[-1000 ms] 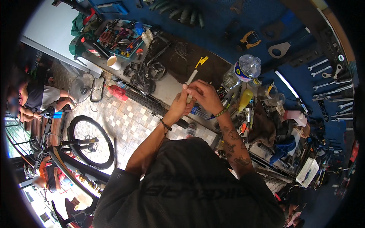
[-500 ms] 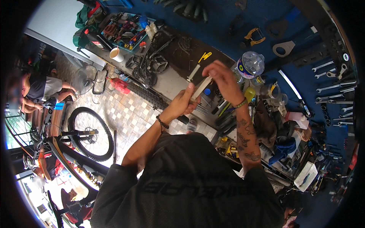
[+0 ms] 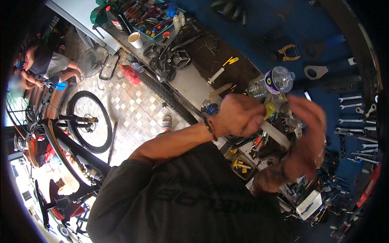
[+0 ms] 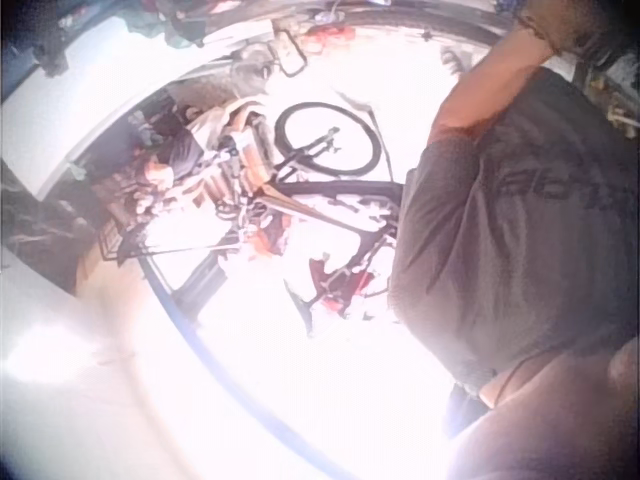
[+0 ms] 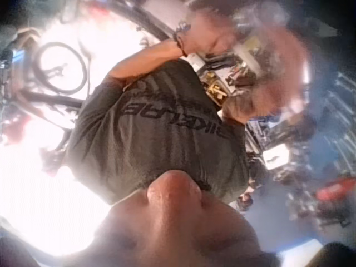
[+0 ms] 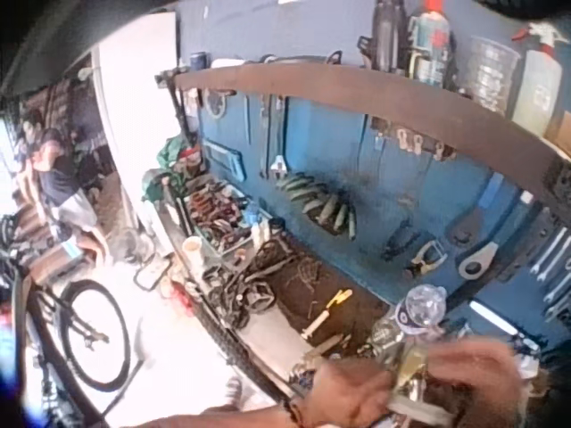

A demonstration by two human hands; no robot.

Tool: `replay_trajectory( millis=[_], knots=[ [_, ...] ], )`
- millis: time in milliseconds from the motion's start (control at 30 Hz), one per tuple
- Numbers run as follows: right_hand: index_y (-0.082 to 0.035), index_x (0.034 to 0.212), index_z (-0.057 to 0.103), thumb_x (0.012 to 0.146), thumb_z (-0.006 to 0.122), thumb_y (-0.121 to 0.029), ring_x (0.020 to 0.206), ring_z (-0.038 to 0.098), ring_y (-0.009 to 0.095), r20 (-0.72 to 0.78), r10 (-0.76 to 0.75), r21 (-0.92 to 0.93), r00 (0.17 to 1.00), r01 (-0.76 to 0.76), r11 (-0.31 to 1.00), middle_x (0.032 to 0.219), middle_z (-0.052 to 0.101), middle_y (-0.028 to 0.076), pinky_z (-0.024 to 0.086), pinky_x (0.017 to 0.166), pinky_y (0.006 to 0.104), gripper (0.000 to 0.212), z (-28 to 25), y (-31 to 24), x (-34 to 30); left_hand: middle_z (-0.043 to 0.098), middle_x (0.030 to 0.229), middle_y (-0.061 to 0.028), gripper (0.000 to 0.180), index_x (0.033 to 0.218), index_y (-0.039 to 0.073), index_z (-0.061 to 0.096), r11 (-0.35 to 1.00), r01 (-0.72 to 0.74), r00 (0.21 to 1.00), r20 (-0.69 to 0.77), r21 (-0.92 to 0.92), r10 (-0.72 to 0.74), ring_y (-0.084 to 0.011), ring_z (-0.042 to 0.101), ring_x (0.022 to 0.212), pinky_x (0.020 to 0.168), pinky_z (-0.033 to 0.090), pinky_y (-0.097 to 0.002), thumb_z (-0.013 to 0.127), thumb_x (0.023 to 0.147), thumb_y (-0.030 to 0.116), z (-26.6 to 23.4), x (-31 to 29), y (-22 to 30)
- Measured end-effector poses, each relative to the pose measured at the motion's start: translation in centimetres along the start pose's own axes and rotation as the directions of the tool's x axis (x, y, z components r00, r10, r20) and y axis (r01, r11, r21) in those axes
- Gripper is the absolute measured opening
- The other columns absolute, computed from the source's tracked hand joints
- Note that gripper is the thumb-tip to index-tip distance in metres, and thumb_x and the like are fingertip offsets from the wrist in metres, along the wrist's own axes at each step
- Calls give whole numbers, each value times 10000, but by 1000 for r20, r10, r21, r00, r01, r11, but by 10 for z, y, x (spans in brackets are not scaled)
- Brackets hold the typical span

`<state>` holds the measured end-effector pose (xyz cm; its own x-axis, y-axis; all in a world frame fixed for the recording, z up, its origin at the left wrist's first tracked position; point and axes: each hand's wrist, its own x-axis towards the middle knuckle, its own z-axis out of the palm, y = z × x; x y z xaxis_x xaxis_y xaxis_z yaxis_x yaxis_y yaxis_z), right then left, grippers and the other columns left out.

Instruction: The person pours water from a plastic bottle into a syringe, then draws the liquid into the syringe and places it on the workbench. They repeat this process with a second syringe, then wipe their hands with a red cloth and place the syringes into a drawer.

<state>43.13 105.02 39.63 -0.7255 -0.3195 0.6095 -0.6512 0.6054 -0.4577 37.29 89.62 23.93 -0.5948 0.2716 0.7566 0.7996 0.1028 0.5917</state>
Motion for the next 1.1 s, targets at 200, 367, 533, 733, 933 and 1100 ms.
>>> replay_trajectory(
  millis=[200, 367, 533, 733, 933, 1100],
  knots=[
    [86, 1216, 634, 880, 79, -975, 1049, 658, 336, -241, 43, -121, 969, -74, 990, 1199, 643, 266, 532, 965, 435, 1243, -20, 7, -49, 600, 696, -52, 126, 913, 121, 660, 995, -81, 988, -134, -61, 72, -288, 642, 620, 529, 501, -437, 629, 924, 243, 30, 21, 35],
    [73, 1240, 625, 826, 111, -1029, 1096, 637, 342, -487, 171, 52, 857, -166, 985, 1208, 639, 253, 499, 998, 451, 1285, -17, 2, -56, 623, 699, -43, 132, 921, 124, 666, 999, 6, 1000, 28, -39, -5, -280, 640, 597, 519, 503, -434, 641, 927, 254, 31, 4, 27],
    [59, 1320, 575, 776, 93, -1063, 1207, 602, 350, -150, 262, -5, 953, -266, 964, 1255, 635, 255, 458, 1082, 452, 1337, 11, 37, -61, 620, 685, -52, 113, 919, 129, 675, 994, 15, 999, 34, -108, -11, -294, 643, 596, 519, 506, -447, 631, 923, 233, 45, -3, 51],
    [62, 1268, 557, 869, 191, -981, 1063, 620, 280, -448, 236, 421, 862, -29, 906, 1149, 615, 186, 494, 982, 399, 1175, 2, 20, -59, 644, 703, -80, 120, 990, 119, 670, 988, 124, 986, 123, -94, -112, -324, 674, 623, 540, 514, -458, 622, 933, 214, 39, -18, 45],
    [30, 1206, 574, 1107, 392, -616, 914, 624, 194, -448, 439, 446, 779, -231, 865, 1025, 603, 101, 510, 838, 343, 679, 69, 84, -75, 652, 656, -103, 377, 1170, 133, 604, 955, 297, 918, 267, 21, -292, -365, 691, 619, 561, 521, -465, 643, 1035, 483, 32, -41, 28],
    [0, 1207, 616, 1155, 450, -393, 829, 602, 143, -299, 664, 471, 685, -499, 728, 910, 605, 59, 494, 794, 310, 430, 84, 98, -101, 722, 951, -125, 309, 1257, 76, 592, 745, 601, 799, 177, -289, -575, -257, 719, 843, 737, 552, -352, 693, 1043, 275, 41, -73, -70]
  ],
)
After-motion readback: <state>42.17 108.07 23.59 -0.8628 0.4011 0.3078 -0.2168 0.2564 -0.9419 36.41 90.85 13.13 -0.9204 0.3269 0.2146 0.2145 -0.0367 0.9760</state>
